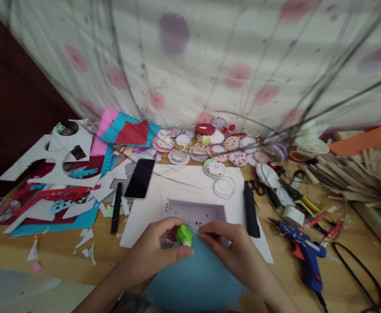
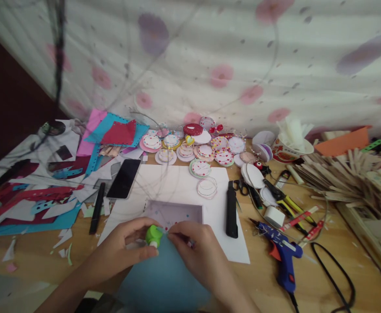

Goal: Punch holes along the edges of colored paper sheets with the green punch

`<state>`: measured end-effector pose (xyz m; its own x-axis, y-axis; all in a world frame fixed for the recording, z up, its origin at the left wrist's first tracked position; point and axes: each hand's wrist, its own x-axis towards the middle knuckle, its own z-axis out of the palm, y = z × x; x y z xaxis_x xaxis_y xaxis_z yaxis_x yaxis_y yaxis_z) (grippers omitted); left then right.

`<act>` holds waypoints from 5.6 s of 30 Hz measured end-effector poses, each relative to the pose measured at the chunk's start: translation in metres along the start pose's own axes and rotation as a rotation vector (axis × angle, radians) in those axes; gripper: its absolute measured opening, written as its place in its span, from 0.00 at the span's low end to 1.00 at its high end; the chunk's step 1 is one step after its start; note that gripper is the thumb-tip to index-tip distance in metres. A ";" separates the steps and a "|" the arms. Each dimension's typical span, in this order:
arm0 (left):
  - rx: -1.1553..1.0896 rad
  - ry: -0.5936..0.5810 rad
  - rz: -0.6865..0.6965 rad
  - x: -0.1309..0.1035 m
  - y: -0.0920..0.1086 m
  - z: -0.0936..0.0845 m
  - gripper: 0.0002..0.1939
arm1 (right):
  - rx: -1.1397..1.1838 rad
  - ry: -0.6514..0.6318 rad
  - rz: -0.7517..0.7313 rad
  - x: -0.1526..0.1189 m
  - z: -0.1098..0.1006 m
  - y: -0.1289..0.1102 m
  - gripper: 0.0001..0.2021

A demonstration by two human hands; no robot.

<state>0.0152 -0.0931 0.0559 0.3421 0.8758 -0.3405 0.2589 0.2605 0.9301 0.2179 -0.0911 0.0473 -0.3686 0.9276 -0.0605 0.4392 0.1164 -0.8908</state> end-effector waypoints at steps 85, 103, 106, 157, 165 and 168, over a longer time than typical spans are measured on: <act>0.467 0.173 0.088 0.001 -0.012 -0.032 0.08 | 0.296 0.741 -0.009 -0.044 -0.024 0.078 0.16; 0.100 0.188 0.077 0.007 -0.014 0.020 0.11 | -0.048 0.031 0.004 -0.025 -0.014 0.020 0.13; 0.211 0.207 0.146 0.004 -0.018 0.020 0.10 | 0.065 0.108 -0.020 -0.023 -0.011 0.023 0.11; 0.247 0.248 0.160 0.004 -0.032 0.025 0.16 | -0.167 -0.365 -0.142 0.023 -0.017 -0.007 0.16; 0.193 0.222 0.110 0.005 -0.028 0.022 0.12 | -0.166 -0.390 -0.166 0.023 -0.019 -0.005 0.12; 0.089 0.247 0.038 0.005 -0.028 0.021 0.03 | -0.140 -0.363 -0.101 0.026 -0.021 -0.003 0.11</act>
<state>0.0287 -0.1040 0.0255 0.1253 0.9596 -0.2518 0.3322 0.1986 0.9221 0.2244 -0.0595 0.0582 -0.6697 0.7266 -0.1534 0.4841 0.2705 -0.8322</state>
